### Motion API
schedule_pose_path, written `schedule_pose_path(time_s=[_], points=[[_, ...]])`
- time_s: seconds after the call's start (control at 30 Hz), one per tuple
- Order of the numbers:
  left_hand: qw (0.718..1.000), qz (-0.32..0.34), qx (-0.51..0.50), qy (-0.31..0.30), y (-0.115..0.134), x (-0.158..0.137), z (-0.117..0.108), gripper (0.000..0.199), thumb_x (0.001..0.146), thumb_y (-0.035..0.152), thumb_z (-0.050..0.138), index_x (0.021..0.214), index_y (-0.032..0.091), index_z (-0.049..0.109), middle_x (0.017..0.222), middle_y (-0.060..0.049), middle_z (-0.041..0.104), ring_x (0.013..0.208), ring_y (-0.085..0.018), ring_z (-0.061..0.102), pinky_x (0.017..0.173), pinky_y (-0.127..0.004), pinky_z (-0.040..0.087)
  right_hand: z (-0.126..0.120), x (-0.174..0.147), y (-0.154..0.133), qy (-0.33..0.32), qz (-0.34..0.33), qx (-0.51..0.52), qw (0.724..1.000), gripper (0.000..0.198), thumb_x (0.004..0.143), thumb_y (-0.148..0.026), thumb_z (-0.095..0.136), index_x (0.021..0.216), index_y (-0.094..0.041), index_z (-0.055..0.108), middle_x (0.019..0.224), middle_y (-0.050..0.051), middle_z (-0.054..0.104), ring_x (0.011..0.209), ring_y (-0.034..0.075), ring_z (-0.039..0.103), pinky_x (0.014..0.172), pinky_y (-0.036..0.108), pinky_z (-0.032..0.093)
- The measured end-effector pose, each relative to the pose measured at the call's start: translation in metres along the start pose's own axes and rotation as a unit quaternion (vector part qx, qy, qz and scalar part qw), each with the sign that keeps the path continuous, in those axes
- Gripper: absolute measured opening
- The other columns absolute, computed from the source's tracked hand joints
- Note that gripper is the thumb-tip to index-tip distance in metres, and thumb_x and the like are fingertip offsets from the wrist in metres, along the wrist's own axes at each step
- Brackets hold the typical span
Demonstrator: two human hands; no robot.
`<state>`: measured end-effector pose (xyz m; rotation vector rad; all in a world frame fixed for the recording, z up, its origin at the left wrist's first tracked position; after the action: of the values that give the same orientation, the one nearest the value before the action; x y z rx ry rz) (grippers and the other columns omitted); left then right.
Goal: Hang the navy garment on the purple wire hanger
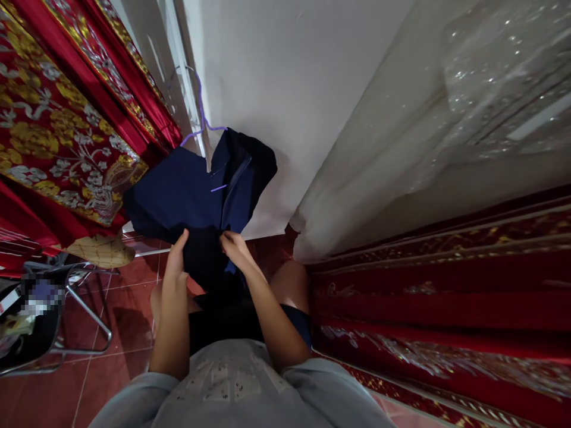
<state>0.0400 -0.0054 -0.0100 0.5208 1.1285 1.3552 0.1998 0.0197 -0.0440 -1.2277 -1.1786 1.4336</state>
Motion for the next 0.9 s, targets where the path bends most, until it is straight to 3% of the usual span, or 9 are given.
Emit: schedule_pose_path(time_s=[0.07, 0.17, 0.27, 0.33, 0.4, 0.47, 0.63, 0.7, 0.9], points=[[0.992, 0.089, 0.061, 0.06, 0.005, 0.008, -0.009, 0.045, 0.078, 0.048, 0.08, 0.113, 0.023, 0.067, 0.12, -0.008, 0.075, 0.117, -0.029, 0.071, 0.105, -0.044, 0.057, -0.003, -0.004, -0.002, 0.016, 0.002, 0.026, 1.0, 0.029, 0.077, -0.044, 0.059, 0.064, -0.021, 0.048, 0.052, -0.005, 0.043, 0.049, 0.009, 0.036, 0.049, 0.024, 0.025], [0.933, 0.258, 0.159, 0.197, 0.013, 0.008, -0.029, 0.051, 0.085, 0.035, 0.074, 0.131, 0.029, 0.052, 0.148, -0.008, 0.057, 0.138, -0.027, 0.056, 0.12, -0.043, 0.042, -0.011, -0.008, 0.001, 0.058, 0.013, 0.066, 0.996, 0.03, 0.073, -0.047, 0.066, 0.065, -0.02, 0.055, 0.053, -0.004, 0.044, 0.049, 0.008, 0.036, 0.048, 0.024, 0.024], [0.888, 0.325, 0.194, 0.26, -0.001, -0.003, -0.038, 0.069, 0.083, 0.03, 0.075, 0.142, 0.03, 0.039, 0.163, -0.008, 0.033, 0.153, -0.025, 0.034, 0.129, -0.042, 0.023, -0.011, -0.007, 0.013, 0.076, 0.036, 0.096, 0.992, 0.035, 0.07, -0.051, 0.071, 0.066, -0.02, 0.056, 0.053, -0.004, 0.044, 0.049, 0.008, 0.035, 0.048, 0.025, 0.023], [0.907, 0.306, 0.231, 0.175, -0.022, -0.005, -0.027, 0.054, 0.084, 0.034, 0.075, 0.132, 0.027, 0.052, 0.149, -0.01, 0.049, 0.143, -0.027, 0.047, 0.124, -0.042, 0.032, -0.004, -0.005, 0.018, 0.055, 0.041, 0.084, 0.994, 0.037, 0.071, -0.054, 0.071, 0.066, -0.02, 0.057, 0.052, -0.004, 0.044, 0.048, 0.008, 0.034, 0.048, 0.025, 0.023], [0.933, 0.25, 0.258, 0.024, -0.046, -0.004, -0.007, 0.031, 0.087, 0.034, 0.071, 0.116, 0.025, 0.064, 0.124, -0.009, 0.065, 0.124, -0.026, 0.061, 0.115, -0.04, 0.042, 0.002, -0.005, 0.017, 0.037, 0.016, 0.043, 0.998, 0.038, 0.075, -0.056, 0.069, 0.066, -0.02, 0.059, 0.053, -0.003, 0.047, 0.049, 0.01, 0.038, 0.049, 0.026, 0.027], [0.94, 0.207, 0.262, -0.074, -0.063, -0.003, 0.008, 0.02, 0.088, 0.03, 0.069, 0.107, 0.026, 0.069, 0.111, -0.007, 0.069, 0.113, -0.024, 0.065, 0.109, -0.037, 0.046, 0.004, -0.007, 0.011, 0.034, -0.024, -0.001, 0.999, 0.038, 0.08, -0.054, 0.065, 0.063, -0.02, 0.058, 0.055, -0.001, 0.051, 0.052, 0.011, 0.042, 0.051, 0.026, 0.031], [0.921, 0.242, 0.299, -0.06, -0.054, 0.002, 0.012, 0.006, 0.09, 0.03, 0.064, 0.093, 0.026, 0.068, 0.092, -0.005, 0.068, 0.094, -0.023, 0.066, 0.097, -0.034, 0.049, 0.007, -0.015, -0.002, -0.016, -0.015, 0.037, 0.999, 0.038, 0.081, -0.053, 0.064, 0.067, -0.018, 0.062, 0.05, -0.002, 0.051, 0.046, 0.01, 0.04, 0.048, 0.026, 0.029], [0.909, 0.26, 0.32, -0.067, -0.051, 0.004, 0.014, 0.009, 0.092, 0.032, 0.063, 0.097, 0.026, 0.068, 0.096, -0.006, 0.069, 0.096, -0.023, 0.066, 0.097, -0.033, 0.048, 0.003, -0.01, -0.017, 0.004, -0.001, 0.087, 0.996, 0.04, 0.076, -0.055, 0.068, 0.069, -0.016, 0.065, 0.049, -0.002, 0.05, 0.044, 0.008, 0.037, 0.046, 0.025, 0.025], [0.844, 0.324, 0.419, -0.079, -0.068, 0.015, 0.014, 0.014, 0.097, 0.03, 0.053, 0.099, 0.02, 0.062, 0.095, -0.01, 0.068, 0.094, -0.025, 0.067, 0.091, -0.037, 0.051, -0.016, 0.045, -0.14, 0.072, -0.143, 0.126, 0.979, 0.041, 0.079, -0.054, 0.075, 0.07, -0.015, 0.065, 0.049, -0.004, 0.046, 0.043, 0.004, 0.032, 0.041, 0.022, 0.018]])
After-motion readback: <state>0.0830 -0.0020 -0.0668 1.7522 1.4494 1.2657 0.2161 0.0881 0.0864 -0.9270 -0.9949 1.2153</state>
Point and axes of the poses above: each hand's wrist, its own x-axis towards the middle knuckle, its own z-axis out of the palm, y = z × x, the point moved 5 cm from there along x, towards the middle knuckle
